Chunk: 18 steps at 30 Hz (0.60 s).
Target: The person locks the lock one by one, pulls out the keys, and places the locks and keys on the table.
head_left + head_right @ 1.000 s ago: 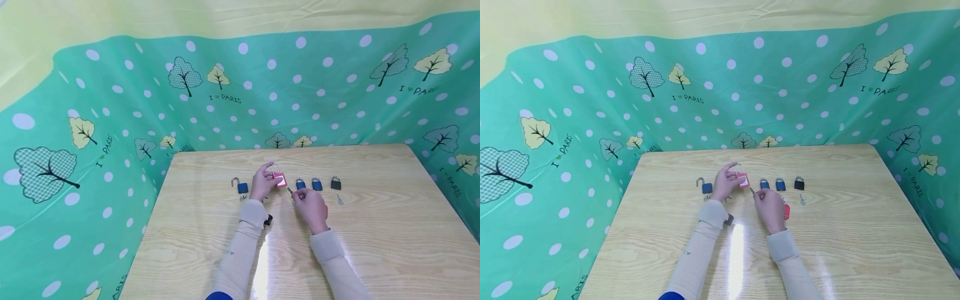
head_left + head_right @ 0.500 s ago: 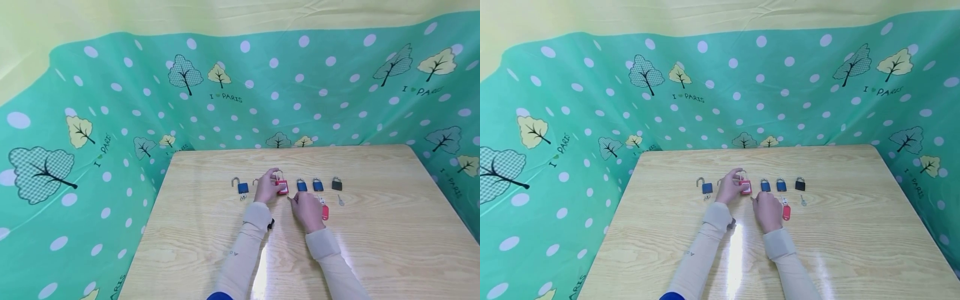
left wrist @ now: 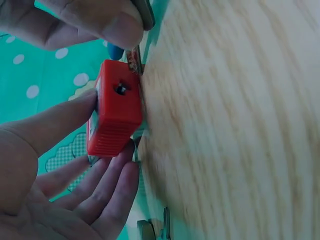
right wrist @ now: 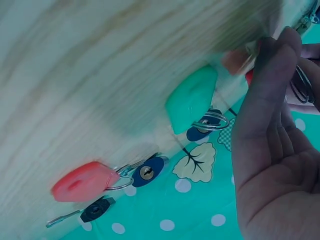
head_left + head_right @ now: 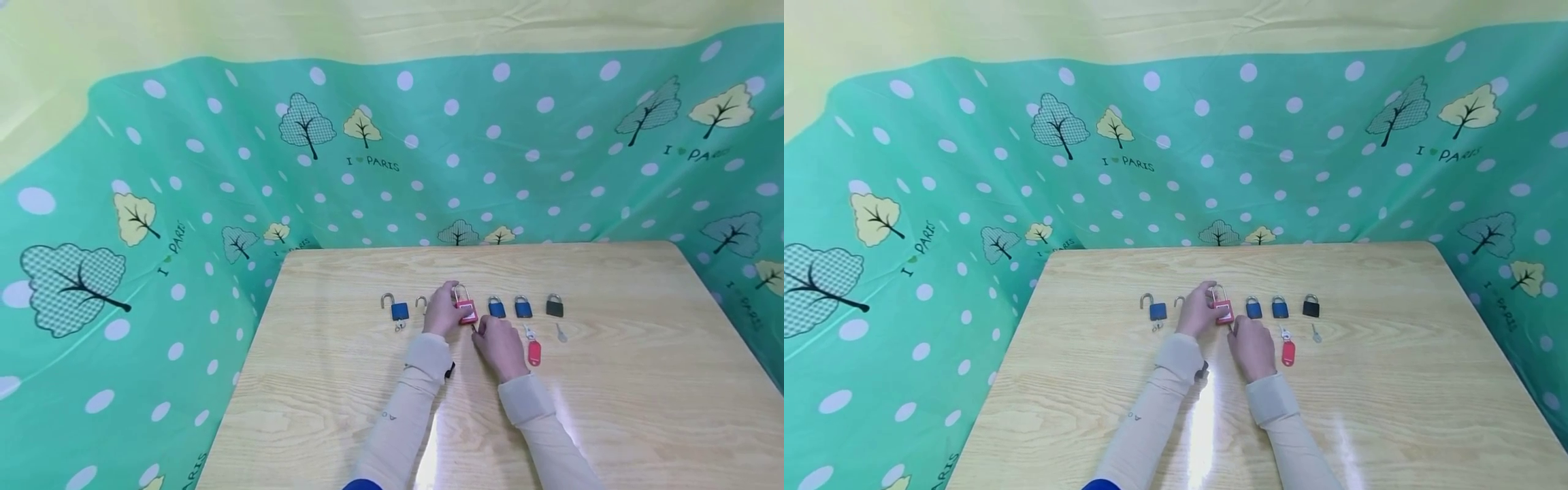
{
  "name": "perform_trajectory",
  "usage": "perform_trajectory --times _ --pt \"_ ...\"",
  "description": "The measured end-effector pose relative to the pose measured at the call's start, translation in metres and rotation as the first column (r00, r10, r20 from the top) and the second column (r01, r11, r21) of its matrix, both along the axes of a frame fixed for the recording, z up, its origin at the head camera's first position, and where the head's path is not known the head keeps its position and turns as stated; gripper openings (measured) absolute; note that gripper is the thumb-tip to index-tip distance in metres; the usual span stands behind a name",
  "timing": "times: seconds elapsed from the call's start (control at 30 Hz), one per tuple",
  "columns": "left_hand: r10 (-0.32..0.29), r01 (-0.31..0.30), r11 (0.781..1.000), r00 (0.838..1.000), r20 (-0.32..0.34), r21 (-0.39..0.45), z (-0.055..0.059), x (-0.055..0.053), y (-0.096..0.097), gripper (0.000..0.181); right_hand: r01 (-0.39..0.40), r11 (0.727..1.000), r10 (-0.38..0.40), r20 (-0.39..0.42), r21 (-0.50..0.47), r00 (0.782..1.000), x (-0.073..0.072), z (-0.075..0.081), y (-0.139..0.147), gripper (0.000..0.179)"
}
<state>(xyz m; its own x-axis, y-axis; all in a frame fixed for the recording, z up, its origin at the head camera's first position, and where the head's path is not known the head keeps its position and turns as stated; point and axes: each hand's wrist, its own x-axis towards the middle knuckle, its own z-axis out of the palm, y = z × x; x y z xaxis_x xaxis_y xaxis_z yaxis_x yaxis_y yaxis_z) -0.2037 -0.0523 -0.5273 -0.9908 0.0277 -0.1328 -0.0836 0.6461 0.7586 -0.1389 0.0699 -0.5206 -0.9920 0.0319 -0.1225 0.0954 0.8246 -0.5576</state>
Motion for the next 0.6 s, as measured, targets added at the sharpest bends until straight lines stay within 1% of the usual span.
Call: perform_trajectory --times 0.13,0.27,0.37,0.43,0.6 --pt "0.009 -0.009 1.0 1.0 0.012 -0.013 0.001 -0.0002 0.0031 0.067 -0.012 1.0 0.013 -0.018 0.027 1.0 -0.0003 -0.0011 -0.0013 0.02" --pt "0.013 -0.013 1.0 1.0 0.022 -0.008 -0.0004 0.0004 0.0039 0.068 -0.018 0.999 0.019 -0.022 0.051 1.0 -0.0006 -0.0022 -0.0029 0.015" --pt "0.017 -0.017 1.0 0.999 0.032 0.007 -0.001 0.0012 0.0044 0.066 -0.019 0.999 0.02 -0.015 0.051 1.0 -0.0005 -0.0023 -0.0036 0.011" --pt "0.018 -0.019 1.0 0.999 0.034 0.009 -0.001 0.0012 0.0047 0.064 -0.019 0.999 0.02 -0.015 0.044 1.0 -0.0001 -0.0021 -0.0036 0.012" --pt "0.012 -0.012 1.0 1.0 0.029 -0.003 -0.0009 0.0002 0.0062 0.056 -0.02 0.999 0.021 -0.042 0.029 0.999 0.0001 -0.002 -0.0034 0.016"
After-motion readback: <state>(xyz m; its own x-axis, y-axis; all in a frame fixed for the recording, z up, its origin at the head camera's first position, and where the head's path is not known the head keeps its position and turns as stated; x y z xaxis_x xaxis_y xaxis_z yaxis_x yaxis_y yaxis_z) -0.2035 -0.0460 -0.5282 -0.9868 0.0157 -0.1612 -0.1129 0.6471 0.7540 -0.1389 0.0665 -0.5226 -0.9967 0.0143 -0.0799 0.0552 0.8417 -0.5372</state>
